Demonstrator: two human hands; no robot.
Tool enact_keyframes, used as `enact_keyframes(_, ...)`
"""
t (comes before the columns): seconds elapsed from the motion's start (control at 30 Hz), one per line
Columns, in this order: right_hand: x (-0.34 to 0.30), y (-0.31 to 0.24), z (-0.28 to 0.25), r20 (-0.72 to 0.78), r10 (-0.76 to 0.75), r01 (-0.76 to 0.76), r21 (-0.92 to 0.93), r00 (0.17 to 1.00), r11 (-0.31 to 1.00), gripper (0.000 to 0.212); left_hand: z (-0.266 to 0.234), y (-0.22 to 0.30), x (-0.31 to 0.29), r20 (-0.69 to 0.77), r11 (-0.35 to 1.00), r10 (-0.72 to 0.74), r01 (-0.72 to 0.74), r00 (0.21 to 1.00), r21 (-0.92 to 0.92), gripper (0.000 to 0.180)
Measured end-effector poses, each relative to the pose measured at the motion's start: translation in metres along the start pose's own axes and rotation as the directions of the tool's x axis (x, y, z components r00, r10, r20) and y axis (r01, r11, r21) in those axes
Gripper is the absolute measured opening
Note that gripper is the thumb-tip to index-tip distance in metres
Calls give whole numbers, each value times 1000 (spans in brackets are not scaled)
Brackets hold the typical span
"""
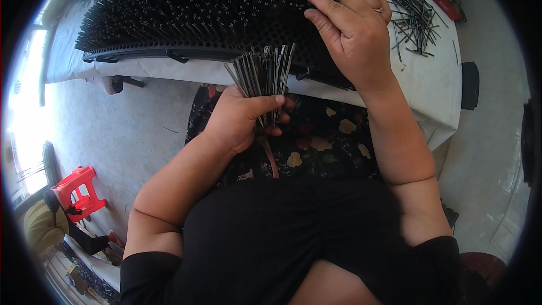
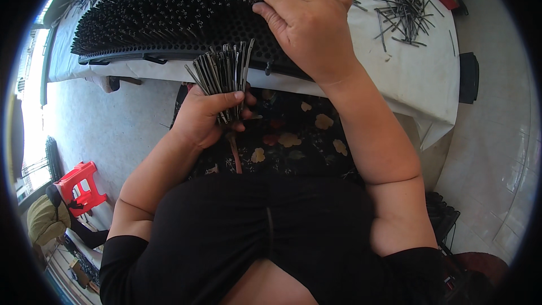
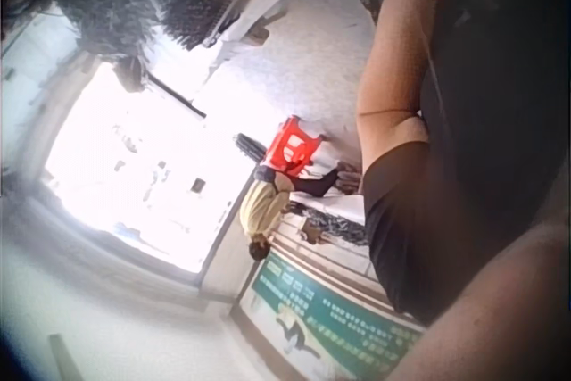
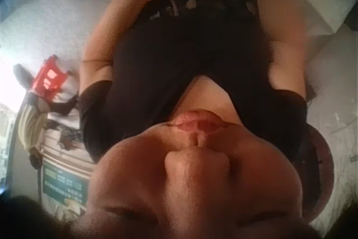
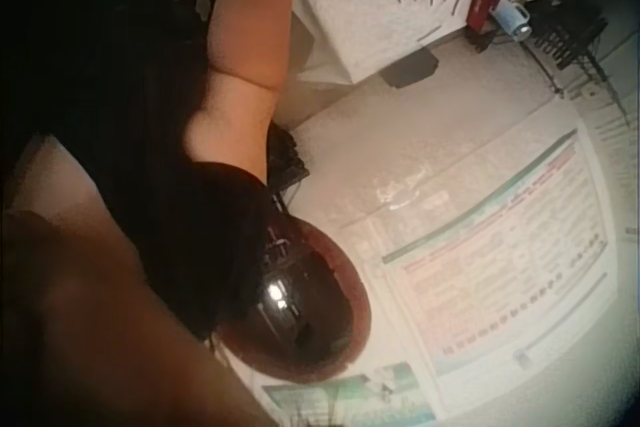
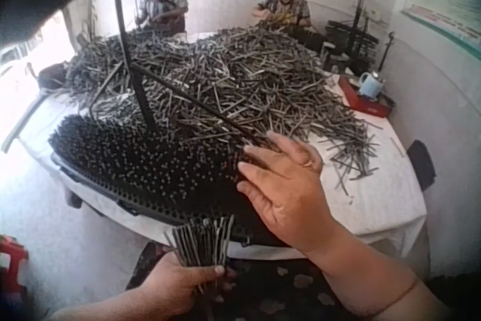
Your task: The person gathers metal pins from a pile and inserts them into the holes of a perforated grid by hand.
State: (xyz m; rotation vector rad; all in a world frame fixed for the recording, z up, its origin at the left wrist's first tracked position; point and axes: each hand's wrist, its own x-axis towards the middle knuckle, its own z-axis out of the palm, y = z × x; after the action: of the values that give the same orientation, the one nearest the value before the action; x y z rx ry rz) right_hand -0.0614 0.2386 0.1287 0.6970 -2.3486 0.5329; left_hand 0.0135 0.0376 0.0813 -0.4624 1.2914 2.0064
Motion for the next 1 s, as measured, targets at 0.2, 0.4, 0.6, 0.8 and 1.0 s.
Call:
enact_keyframes(0.2, -22, 9, -2, -138, 21, -8, 92, 990, 996, 22, 0, -2, 2, 3, 995, 81, -81, 997, 54, 17)
enact_keyframes(0.4, -37, -18, -10, 557, 365, -657, 703, 747, 272, 29, 5, 4, -6, 150, 967, 209, -227, 966, 115, 16)
enact_keyframes(0.6, -33, 15, -10, -116, 440, -261, 661, 891, 703, 21, 1, 14, 1, 45, 998, -23, 26, 999, -59, 25)
enact_keyframes(0.8, -35, 20, 3, -265, 192, -66, 420, 945, 905, 19, -8, 9, 1, 146, 979, -36, 65, 989, -196, 28)
enact_keyframes(1.0, -23, 20, -4, -185, 5, 43, 255, 983, 966, 21, -3, 11, -3, 236, 906, -65, 157, 970, -394, 32)
